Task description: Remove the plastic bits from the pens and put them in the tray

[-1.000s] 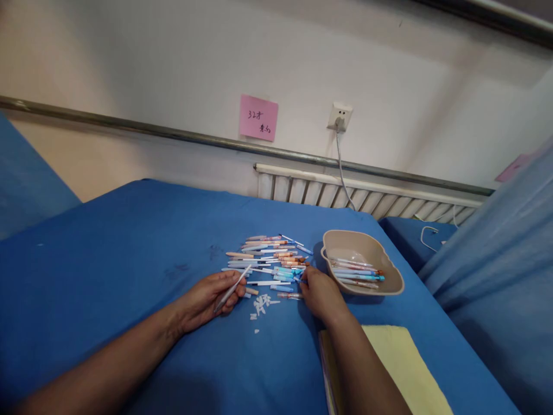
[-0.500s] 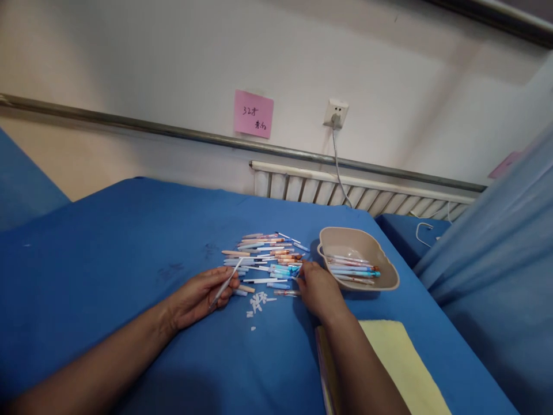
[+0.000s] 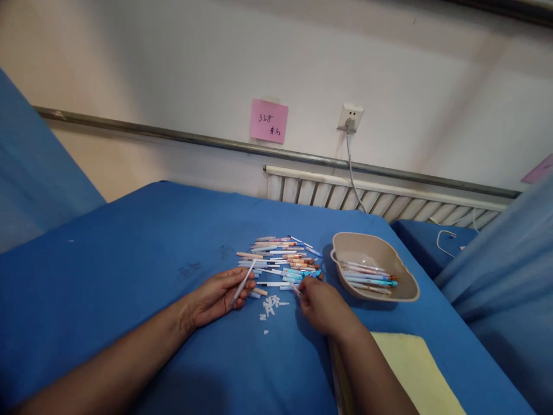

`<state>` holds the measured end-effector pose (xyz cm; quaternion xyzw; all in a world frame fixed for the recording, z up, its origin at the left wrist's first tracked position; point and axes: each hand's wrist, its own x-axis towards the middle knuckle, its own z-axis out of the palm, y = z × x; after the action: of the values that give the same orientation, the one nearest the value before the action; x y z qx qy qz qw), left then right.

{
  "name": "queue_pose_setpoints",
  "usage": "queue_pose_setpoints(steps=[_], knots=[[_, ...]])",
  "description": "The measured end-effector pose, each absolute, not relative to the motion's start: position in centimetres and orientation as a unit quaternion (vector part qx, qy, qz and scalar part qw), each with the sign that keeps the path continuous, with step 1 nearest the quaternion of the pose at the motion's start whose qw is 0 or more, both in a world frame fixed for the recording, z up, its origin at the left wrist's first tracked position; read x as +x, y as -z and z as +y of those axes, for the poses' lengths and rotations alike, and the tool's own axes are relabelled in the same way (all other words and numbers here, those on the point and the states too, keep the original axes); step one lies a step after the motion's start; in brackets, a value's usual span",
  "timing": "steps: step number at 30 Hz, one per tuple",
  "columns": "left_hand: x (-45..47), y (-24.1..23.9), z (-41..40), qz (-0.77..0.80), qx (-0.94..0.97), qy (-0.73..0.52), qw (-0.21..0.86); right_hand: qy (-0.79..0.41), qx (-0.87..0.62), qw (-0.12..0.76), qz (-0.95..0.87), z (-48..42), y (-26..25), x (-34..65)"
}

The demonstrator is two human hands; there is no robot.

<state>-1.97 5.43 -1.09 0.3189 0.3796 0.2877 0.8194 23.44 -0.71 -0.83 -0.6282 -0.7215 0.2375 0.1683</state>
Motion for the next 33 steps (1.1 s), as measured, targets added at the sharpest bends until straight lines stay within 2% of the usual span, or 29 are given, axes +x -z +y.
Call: queue_pose_setpoints(steps=[3, 5, 10, 20, 26, 33], knots=[[-1.8, 1.1, 5.2, 0.375, 0.375, -0.281, 0.8, -0.397, -0.55, 0.356, -0.643, -0.1, 1.0, 23.0], [-1.6, 1.1, 5.0, 0.363, 0.414, -0.276, 0.788, -0.503, -0.487, 0.45, -0.554, 0.2, 1.0, 22.5], [-1.0, 0.9, 4.2, 0.353, 0.469, -0.253, 0.769, -0.61, -0.403, 0.567, -0.379, 0.4, 1.4, 20.8], [-0.5, 1.3, 3.6, 0.363, 0.498, -0.229, 0.754, -0.624, -0.394, 0.601, -0.308, 0.5, 1.7, 20.0], [-0.5, 1.3, 3.6, 0.376, 0.463, -0.269, 0.756, -0.599, -0.395, 0.608, -0.34, 0.7, 2.2, 19.4], [-0.5, 1.1, 3.7, 0.361, 0.439, -0.308, 0.763, -0.56, -0.441, 0.52, -0.47, 0.0, 3.2, 17.8]])
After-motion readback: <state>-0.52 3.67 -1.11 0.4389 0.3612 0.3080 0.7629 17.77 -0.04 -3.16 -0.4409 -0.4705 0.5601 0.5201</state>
